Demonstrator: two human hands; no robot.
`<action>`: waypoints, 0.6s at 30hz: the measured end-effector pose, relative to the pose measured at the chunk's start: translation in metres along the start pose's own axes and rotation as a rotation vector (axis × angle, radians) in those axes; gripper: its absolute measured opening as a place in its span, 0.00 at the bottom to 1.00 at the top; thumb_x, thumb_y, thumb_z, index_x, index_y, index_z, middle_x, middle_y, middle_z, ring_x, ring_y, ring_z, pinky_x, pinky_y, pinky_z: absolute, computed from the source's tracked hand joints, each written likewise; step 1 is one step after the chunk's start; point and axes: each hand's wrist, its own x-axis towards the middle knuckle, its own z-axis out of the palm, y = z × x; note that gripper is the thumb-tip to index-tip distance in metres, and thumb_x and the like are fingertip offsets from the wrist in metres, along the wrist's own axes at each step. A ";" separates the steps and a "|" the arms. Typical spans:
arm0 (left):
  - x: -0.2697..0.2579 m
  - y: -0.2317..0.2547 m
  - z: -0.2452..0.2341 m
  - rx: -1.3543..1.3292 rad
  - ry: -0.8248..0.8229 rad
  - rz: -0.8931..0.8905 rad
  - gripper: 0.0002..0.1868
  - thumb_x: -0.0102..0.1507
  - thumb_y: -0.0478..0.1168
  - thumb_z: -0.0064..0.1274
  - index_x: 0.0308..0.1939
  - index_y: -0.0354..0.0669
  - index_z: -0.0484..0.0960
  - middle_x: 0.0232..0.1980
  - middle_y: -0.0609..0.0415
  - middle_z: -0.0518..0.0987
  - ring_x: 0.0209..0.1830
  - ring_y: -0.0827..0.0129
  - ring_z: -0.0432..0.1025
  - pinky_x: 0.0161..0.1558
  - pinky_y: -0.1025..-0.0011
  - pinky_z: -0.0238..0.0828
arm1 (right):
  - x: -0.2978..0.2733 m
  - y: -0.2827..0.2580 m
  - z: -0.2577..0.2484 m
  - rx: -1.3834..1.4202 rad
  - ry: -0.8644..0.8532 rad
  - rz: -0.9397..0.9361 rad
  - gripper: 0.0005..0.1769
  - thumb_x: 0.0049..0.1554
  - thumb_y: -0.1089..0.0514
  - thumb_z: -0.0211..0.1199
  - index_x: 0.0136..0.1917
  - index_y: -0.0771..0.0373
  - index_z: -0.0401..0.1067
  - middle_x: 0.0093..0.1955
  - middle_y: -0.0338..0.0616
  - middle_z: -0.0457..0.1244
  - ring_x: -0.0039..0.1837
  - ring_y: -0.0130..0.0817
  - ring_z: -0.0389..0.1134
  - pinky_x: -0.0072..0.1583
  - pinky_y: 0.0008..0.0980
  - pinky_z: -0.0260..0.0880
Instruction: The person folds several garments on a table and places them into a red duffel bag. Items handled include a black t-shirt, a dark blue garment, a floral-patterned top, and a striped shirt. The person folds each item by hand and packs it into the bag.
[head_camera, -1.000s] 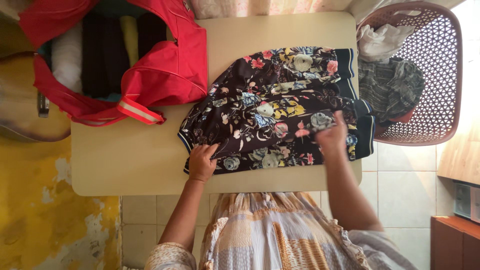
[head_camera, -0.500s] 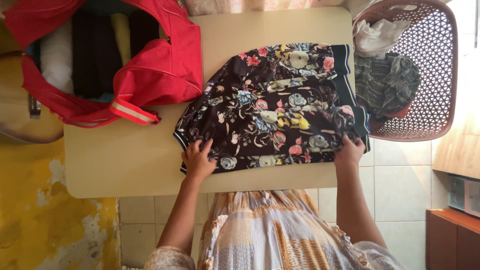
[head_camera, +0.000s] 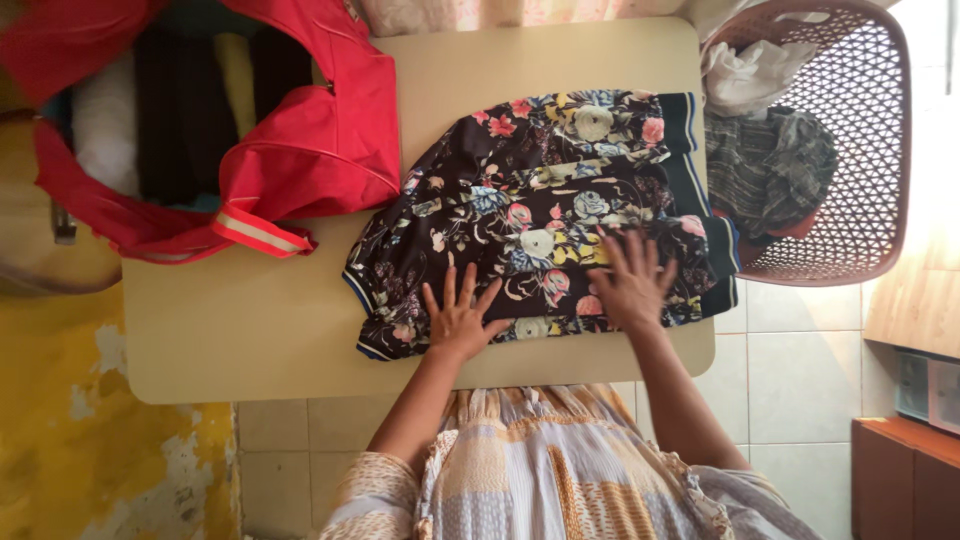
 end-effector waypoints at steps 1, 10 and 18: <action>-0.004 -0.005 -0.002 -0.012 -0.009 -0.016 0.44 0.61 0.75 0.41 0.79 0.81 0.48 0.86 0.56 0.33 0.84 0.51 0.24 0.72 0.29 0.17 | -0.008 0.012 0.001 0.041 -0.025 0.044 0.39 0.56 0.32 0.60 0.77 0.42 0.59 0.82 0.47 0.46 0.81 0.52 0.44 0.72 0.69 0.36; -0.024 -0.036 -0.012 -0.018 -0.011 -0.006 0.45 0.57 0.75 0.49 0.77 0.78 0.57 0.86 0.61 0.43 0.87 0.54 0.31 0.77 0.33 0.21 | -0.073 0.024 -0.002 0.126 -0.149 0.280 0.34 0.61 0.30 0.57 0.75 0.42 0.63 0.77 0.40 0.56 0.78 0.44 0.54 0.74 0.55 0.49; 0.004 -0.012 0.005 0.020 0.100 0.016 0.43 0.64 0.76 0.36 0.80 0.73 0.49 0.85 0.55 0.37 0.85 0.50 0.29 0.73 0.30 0.19 | -0.042 -0.014 0.015 0.068 -0.125 -0.112 0.38 0.61 0.30 0.52 0.79 0.43 0.58 0.84 0.42 0.46 0.84 0.45 0.42 0.77 0.62 0.28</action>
